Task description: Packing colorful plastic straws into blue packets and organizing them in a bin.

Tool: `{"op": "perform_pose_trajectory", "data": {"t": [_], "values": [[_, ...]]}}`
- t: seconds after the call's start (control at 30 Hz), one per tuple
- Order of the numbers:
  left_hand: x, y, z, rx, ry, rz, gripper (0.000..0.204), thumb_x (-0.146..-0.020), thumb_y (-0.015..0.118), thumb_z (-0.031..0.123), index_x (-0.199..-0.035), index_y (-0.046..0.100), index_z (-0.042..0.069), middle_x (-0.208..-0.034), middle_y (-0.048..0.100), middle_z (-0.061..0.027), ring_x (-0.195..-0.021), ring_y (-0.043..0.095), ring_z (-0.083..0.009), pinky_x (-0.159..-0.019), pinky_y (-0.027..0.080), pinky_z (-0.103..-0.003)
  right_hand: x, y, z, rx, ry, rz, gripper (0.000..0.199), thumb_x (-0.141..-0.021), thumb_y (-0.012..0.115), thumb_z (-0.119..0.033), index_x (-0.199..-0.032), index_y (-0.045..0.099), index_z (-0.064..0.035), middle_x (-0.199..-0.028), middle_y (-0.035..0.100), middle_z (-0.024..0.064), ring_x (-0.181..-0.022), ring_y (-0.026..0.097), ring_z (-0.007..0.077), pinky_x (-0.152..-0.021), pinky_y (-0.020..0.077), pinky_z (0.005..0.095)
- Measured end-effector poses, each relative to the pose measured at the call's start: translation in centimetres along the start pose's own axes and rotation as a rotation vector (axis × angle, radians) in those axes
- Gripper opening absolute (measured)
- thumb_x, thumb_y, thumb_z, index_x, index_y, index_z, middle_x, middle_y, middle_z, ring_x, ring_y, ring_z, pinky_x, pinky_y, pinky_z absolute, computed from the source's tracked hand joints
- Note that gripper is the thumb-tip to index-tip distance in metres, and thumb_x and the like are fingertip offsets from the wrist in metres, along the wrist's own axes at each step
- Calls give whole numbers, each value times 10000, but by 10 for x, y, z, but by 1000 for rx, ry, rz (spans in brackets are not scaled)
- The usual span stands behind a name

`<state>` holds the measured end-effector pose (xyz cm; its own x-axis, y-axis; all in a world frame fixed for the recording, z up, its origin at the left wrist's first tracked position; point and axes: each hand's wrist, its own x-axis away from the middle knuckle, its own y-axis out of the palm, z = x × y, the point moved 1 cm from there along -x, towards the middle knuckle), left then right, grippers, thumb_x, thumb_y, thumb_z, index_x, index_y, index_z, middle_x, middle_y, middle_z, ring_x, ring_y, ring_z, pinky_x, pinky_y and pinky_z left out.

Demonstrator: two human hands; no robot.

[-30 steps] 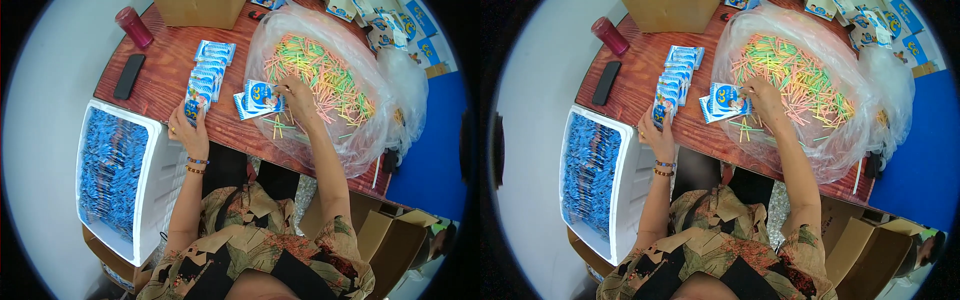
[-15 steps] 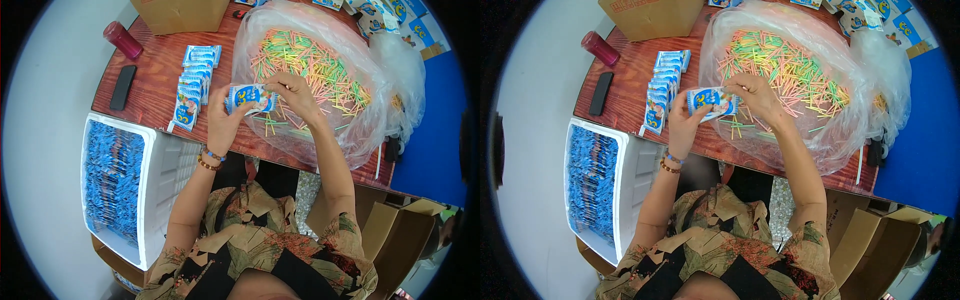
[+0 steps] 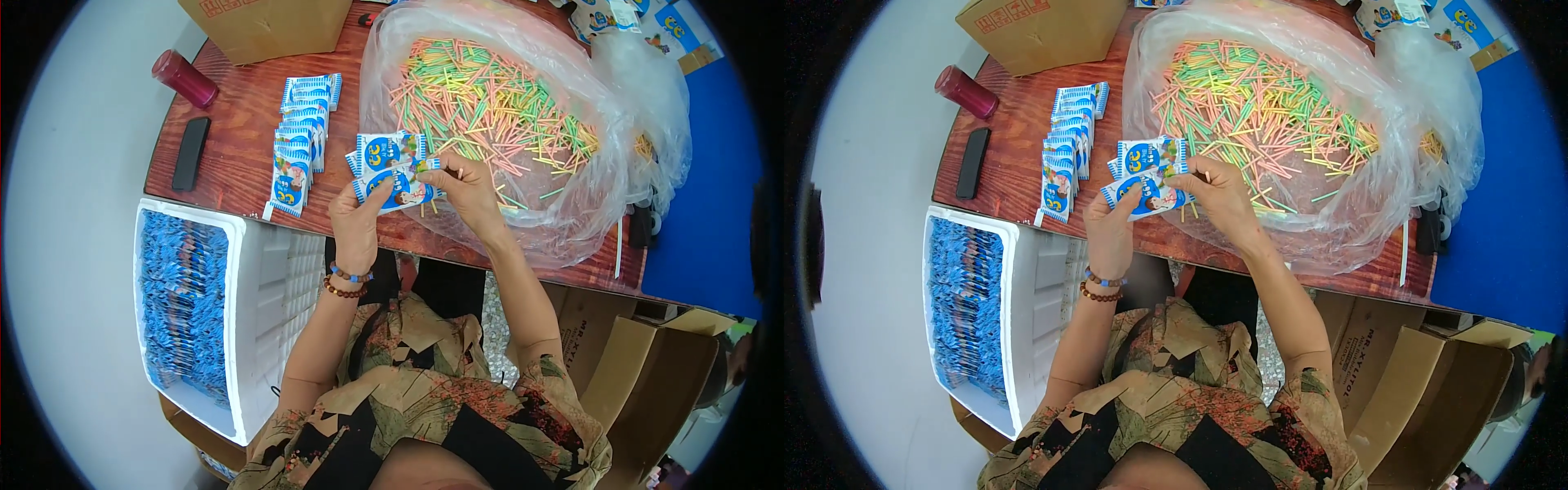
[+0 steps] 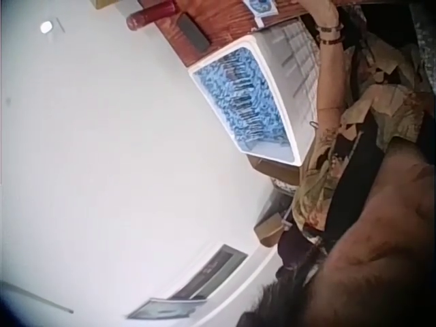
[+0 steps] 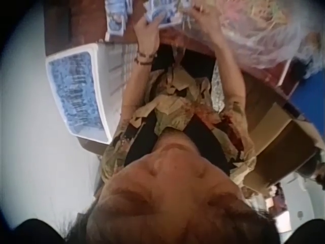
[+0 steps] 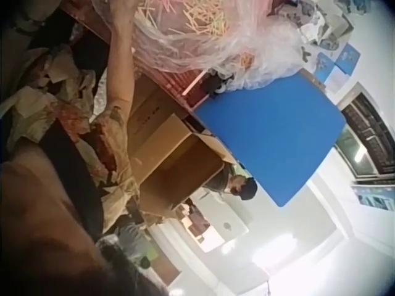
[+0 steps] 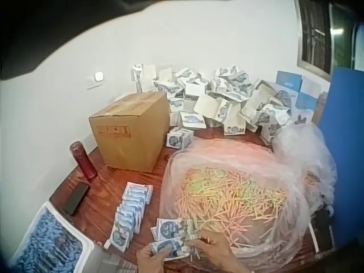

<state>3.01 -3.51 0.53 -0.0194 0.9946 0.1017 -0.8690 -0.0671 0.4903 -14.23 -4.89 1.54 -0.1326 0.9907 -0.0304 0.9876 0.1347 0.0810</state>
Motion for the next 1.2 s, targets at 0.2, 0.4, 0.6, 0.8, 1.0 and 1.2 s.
{"op": "perform_pose_trajectory", "data": {"t": [0.2, 0.4, 0.6, 0.8, 1.0, 1.2], "values": [[8, 1, -9, 151, -93, 20, 140, -891, 642, 51, -1013, 672, -12, -977, 691, -55, -843, 646, -94, -752, 524, -255, 10, -5, -1, 126, -55, 9, 77, -862, 671, -81, -894, 679, -12, -739, 613, -31, -677, 494, 13, -593, 390, 191], [12, -4, -4, 271, -241, 27, 172, -926, 607, 101, -1020, 653, -35, -1034, 681, -92, -910, 667, -155, -824, 551, -323, 26, -18, -25, -110, -157, 28, 133, -887, 627, -89, -1007, 641, -32, -777, 603, -30, -644, 476, 14, -564, 362, 203], [16, -1, -8, 247, -292, -17, 215, -954, 570, 161, -1036, 643, -24, -1044, 679, -97, -924, 665, -169, -808, 547, -342, 27, -16, -35, 472, -261, -221, 135, -848, 635, -76, -980, 641, -52, -784, 579, 54, -655, 532, 119, -573, 409, 283], [22, -3, -12, 174, -225, 3, 194, -953, 579, 148, -979, 664, -24, -972, 689, -78, -841, 658, -117, -759, 529, -274, 32, -22, -31, 394, -156, -390, 127, -815, 678, -131, -854, 658, -11, -642, 528, 115, -630, 554, 247, -593, 432, 322], [22, -8, -14, 183, -198, 43, 186, -949, 586, 147, -985, 664, -18, -959, 691, -76, -843, 660, -118, -757, 532, -275, -3, -86, -18, 1063, -118, 146, 338, -862, 653, -258, -1121, 631, -41, -992, 618, 124, -864, 615, 259, -767, 486, 346], [27, -9, -21, 224, -232, 66, 168, -945, 589, 130, -979, 662, -17, -969, 686, -70, -850, 661, -124, -764, 535, -277, -23, -68, -17, 1555, -21, 77, 538, -785, 686, -398, -1168, 557, -43, -1069, 608, 151, -1051, 571, 302, -910, 417, 467]]}}
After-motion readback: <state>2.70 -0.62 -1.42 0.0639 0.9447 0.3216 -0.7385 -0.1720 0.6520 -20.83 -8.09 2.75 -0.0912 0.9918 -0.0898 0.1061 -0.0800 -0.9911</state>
